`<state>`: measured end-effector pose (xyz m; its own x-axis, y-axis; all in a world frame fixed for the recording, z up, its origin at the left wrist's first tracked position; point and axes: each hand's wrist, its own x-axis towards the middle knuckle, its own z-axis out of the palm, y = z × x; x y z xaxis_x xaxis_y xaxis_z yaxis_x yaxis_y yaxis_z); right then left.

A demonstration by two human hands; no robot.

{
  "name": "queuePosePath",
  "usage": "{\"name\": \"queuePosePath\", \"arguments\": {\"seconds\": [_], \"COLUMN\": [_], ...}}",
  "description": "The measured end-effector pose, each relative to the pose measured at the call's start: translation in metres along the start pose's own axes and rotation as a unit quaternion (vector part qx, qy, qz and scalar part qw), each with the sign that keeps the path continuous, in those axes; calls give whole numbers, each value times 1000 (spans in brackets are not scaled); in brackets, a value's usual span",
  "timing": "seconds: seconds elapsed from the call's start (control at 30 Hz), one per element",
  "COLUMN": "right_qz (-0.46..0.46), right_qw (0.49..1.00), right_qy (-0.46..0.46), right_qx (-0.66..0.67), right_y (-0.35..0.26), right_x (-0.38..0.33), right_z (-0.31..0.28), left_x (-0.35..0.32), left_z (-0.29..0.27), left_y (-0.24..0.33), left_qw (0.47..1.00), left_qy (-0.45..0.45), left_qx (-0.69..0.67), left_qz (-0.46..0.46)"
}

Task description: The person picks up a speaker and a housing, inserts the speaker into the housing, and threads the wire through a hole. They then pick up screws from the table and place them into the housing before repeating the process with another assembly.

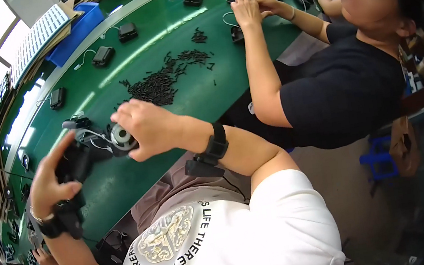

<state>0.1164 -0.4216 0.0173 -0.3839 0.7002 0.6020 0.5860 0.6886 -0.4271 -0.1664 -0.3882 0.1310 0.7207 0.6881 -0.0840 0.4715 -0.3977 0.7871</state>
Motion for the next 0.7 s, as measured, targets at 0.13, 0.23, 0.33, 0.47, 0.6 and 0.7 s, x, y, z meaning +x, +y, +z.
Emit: {"name": "queuePosePath", "arguments": {"seconds": [0.13, 0.23, 0.33, 0.47, 0.6, 0.7], "right_qz": [4, 5, -25, 2, -42, -75], "right_qw": [999, 995, 996, 996, 994, 988], "right_qy": [-52, -97, -82, -87, 31, 48], "right_qx": [10, -2, -17, 20, 92, 125], "right_y": [-6, 3, 9, 10, -8, -23], "right_x": [-50, -62, -66, -68, -62, -56], "right_z": [10, 15, 18, 21, 14, 27], "left_x": [-9, -8, -13, -20, -20, -16], "left_z": [70, 99, 109, 119, 131, 139], "left_y": [-10, -34, -36, -45, -58, -55], "left_qw": [995, 984, 969, 936, 894, 891], "left_qy": [-2, 38, 57, 57, 60, 57], "left_qx": [-94, -168, -233, -338, -429, -433], "left_qz": [-34, -53, -63, -78, -115, -125]}}
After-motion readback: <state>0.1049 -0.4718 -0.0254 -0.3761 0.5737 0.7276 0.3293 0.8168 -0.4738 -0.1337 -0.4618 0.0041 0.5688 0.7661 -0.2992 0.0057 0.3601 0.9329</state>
